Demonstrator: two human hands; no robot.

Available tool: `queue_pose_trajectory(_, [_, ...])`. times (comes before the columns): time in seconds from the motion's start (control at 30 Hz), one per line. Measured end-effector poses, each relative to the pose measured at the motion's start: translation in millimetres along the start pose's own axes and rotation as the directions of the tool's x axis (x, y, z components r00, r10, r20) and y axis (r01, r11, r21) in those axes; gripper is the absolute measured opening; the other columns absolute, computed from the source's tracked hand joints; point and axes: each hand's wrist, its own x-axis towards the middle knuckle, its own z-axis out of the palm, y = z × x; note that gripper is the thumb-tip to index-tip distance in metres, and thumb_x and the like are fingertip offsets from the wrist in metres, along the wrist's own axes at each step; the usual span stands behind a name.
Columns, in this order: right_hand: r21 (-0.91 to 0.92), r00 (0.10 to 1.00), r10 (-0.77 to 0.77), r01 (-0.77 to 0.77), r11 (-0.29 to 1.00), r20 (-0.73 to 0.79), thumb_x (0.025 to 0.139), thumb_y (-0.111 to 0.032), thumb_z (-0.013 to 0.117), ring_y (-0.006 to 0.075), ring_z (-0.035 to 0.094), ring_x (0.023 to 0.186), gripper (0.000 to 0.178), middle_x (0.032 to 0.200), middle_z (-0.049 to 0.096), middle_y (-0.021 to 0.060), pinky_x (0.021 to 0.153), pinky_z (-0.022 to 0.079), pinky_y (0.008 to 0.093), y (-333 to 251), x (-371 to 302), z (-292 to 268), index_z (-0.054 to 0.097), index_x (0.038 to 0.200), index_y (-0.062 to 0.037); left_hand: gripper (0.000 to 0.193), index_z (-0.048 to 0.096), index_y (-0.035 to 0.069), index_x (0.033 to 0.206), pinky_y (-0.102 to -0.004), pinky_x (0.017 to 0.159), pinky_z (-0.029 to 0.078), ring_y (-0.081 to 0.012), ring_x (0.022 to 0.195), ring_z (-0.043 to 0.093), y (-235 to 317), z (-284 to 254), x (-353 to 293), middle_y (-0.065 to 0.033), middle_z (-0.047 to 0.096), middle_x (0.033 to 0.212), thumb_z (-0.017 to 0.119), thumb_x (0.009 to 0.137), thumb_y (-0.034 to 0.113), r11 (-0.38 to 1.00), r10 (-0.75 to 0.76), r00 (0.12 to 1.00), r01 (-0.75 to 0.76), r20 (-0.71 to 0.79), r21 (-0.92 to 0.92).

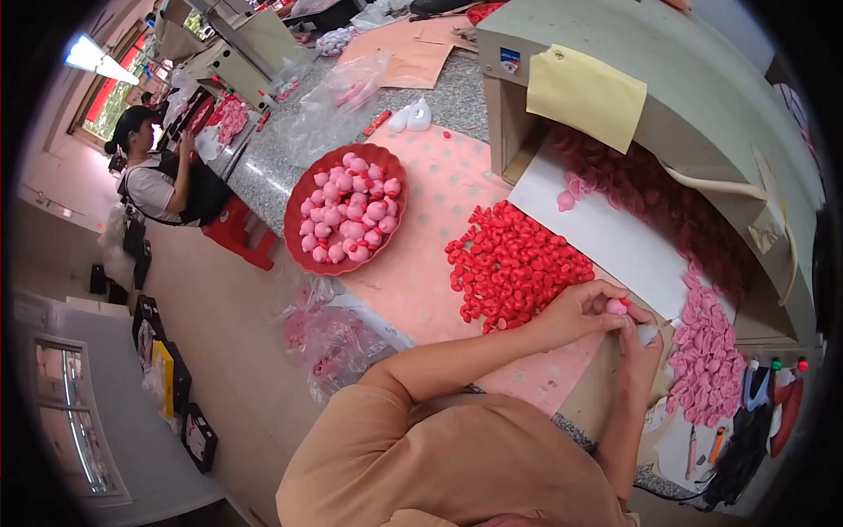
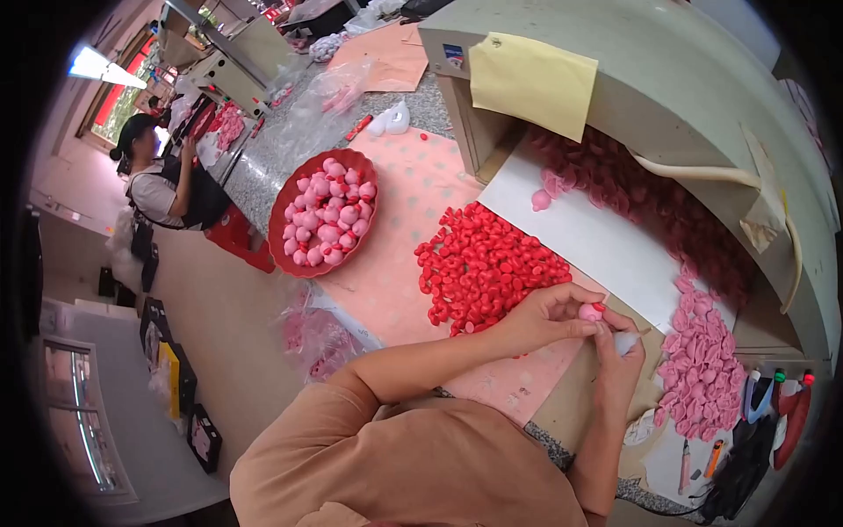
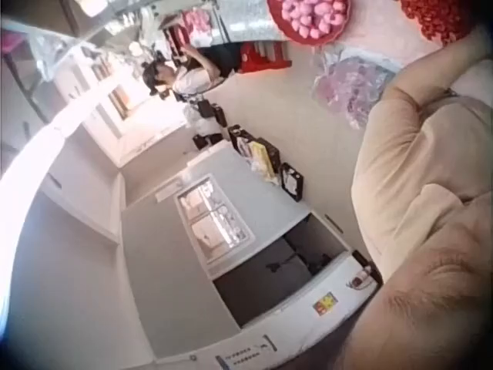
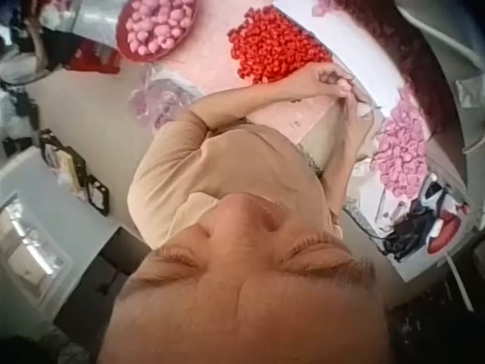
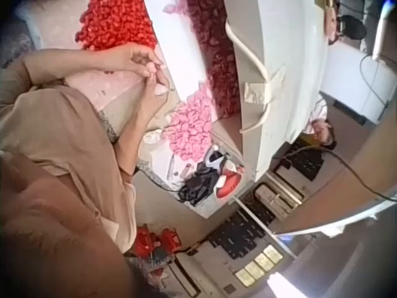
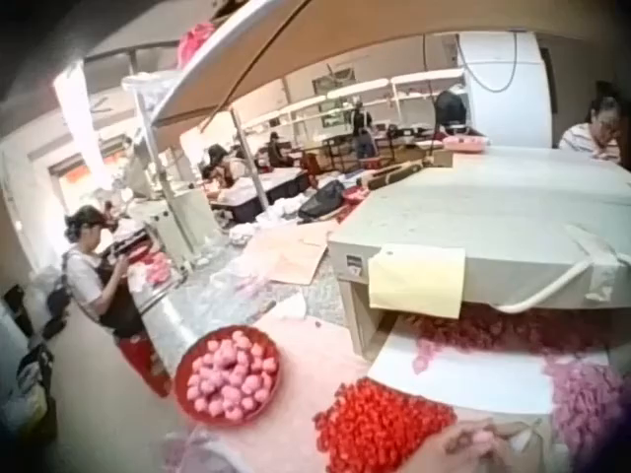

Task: Apply glue to small red plastic components and attach them to larger pink plastic parts to create assembled units.

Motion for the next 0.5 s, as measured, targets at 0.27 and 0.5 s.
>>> queue_pose_trajectory(0.27, [0.138, 1.000, -0.019, 0.017, 0.990, 0.015, 0.093, -0.021, 0.050, 0.0198, 0.059, 0.089, 0.033, 0.099, 0.060, 0.0120, 0.084, 0.047, 0.0335, -6, -9, 17, 0.052, 0.113, 0.0053, 0.029, 0.054, 0.001, 0.117, -0.0270, 0.081, 0.050, -0.0114, 0.095, 0.057, 61, -17, -35, -0.0072, 0.059, 0.106, 0.058, 0.088, 0.006, 0.943, 0.171, 0.962, -0.097, -0.214, 0.319])
queue_pose_trajectory(0.5, [0.130, 0.996, -0.085, 0.082, 0.988, 0.012, 0.094, -0.020, 0.048, 0.0205, 0.059, 0.088, 0.031, 0.098, 0.059, 0.0121, 0.085, 0.047, 0.0347, -14, -15, 18, 0.054, 0.112, 0.0046, 0.036, 0.058, 0.006, 0.112, -0.0356, 0.084, 0.042, -0.0268, 0.094, 0.055, 165, -120, -133, -0.0104, 0.062, 0.100, 0.066, 0.077, 0.010, 0.037, 0.729, 0.634, 0.342, -0.259, 0.939])
